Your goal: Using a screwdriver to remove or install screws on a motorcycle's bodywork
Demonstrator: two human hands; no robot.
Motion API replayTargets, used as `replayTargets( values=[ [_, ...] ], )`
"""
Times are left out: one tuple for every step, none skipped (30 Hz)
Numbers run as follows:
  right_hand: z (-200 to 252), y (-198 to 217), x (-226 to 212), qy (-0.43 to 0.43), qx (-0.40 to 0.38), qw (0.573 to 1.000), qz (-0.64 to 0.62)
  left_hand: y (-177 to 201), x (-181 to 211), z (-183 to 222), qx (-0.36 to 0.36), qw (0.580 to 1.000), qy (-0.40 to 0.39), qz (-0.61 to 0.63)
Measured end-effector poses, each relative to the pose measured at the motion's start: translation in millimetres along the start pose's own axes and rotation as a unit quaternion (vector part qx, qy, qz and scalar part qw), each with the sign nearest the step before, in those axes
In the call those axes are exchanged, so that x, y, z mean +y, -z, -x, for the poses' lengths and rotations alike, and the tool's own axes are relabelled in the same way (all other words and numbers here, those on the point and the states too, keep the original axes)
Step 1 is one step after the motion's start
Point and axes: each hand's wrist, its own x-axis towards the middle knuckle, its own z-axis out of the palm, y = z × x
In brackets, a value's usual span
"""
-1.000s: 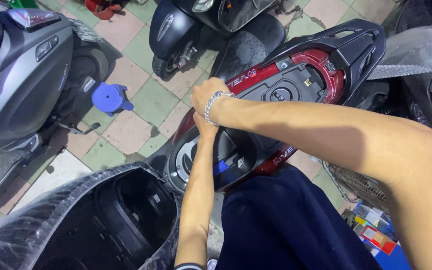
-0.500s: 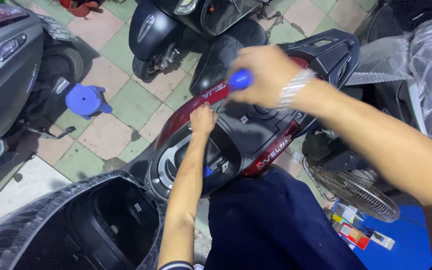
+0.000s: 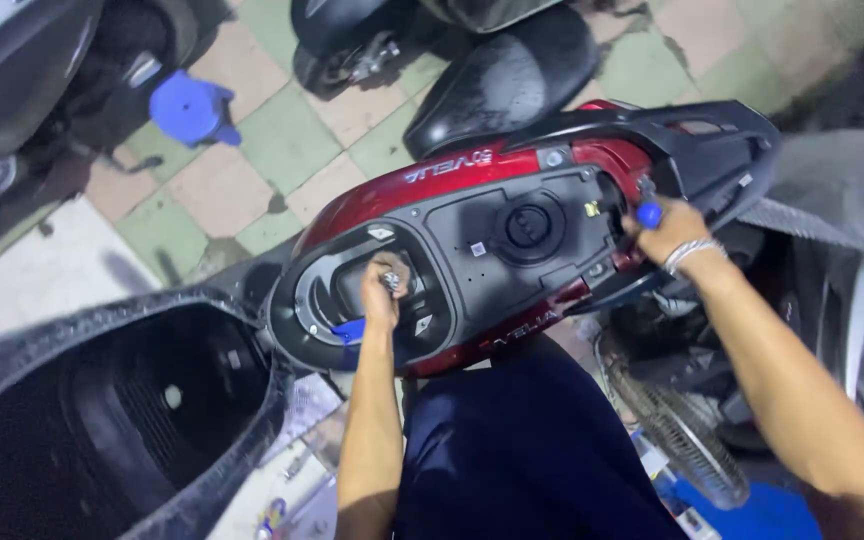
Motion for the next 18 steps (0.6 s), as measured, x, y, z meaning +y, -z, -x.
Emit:
replayTargets(
  values=[
    [-14,-18,14,0.035,-0.016,0.996,0.079,2,-10,8,0.042,0.997,0.032,-0.048],
    [-12,-16,5,0.048,-0.026,0.995,0.084,7,-25,11,0.057,0.997,0.025,-0.043],
    [-9,-11,-3,0.036,-0.036,0.992,0.115,10,-41,13,0.096,0.982,0.016,-0.163],
    [-5,-7,-11,0.024,-0.045,0.988,0.145,13,-58,14,0.135,0.951,0.01,-0.28],
    [-9,-2,-6,0.034,-0.049,0.987,0.15,6,-62,17,0.146,0.95,0.007,-0.275],
    [-14,2,-1,0.059,0.0,0.98,0.191,-1,-66,19,0.184,0.91,0.043,-0.37],
    [-18,8,5,0.081,0.051,0.968,0.23,-9,-70,19,0.216,0.858,0.082,-0.459],
    [-15,35,-2,0.09,0.05,0.967,0.234,-4,-84,3,0.224,0.859,0.081,-0.454],
    [-10,60,-7,0.124,0.114,0.957,0.236,4,-99,-8,0.256,0.886,0.078,-0.378],
    [-5,85,-13,0.158,0.177,0.943,0.235,12,-113,-19,0.286,0.907,0.074,-0.3],
    [-27,93,2,0.162,0.176,0.941,0.239,16,-118,-25,0.289,0.907,0.075,-0.296],
    [-49,101,16,0.126,0.136,0.951,0.249,20,-122,-31,0.319,0.879,0.073,-0.345],
    [-69,110,31,0.088,0.096,0.957,0.259,22,-128,-36,0.347,0.848,0.073,-0.394],
    [-72,112,36,0.088,0.095,0.956,0.264,22,-124,-32,0.348,0.849,0.076,-0.391],
    [-77,115,38,0.11,0.085,0.959,0.247,20,-123,-29,0.307,0.837,0.055,-0.45],
    [-83,119,41,0.131,0.074,0.961,0.23,19,-121,-25,0.264,0.82,0.033,-0.506],
    [-85,113,52,0.134,0.067,0.959,0.239,2,-104,-4,0.269,0.822,0.042,-0.5],
    [-88,108,64,0.16,0.087,0.936,0.3,-15,-88,16,0.247,0.797,0.025,-0.551]
  ],
)
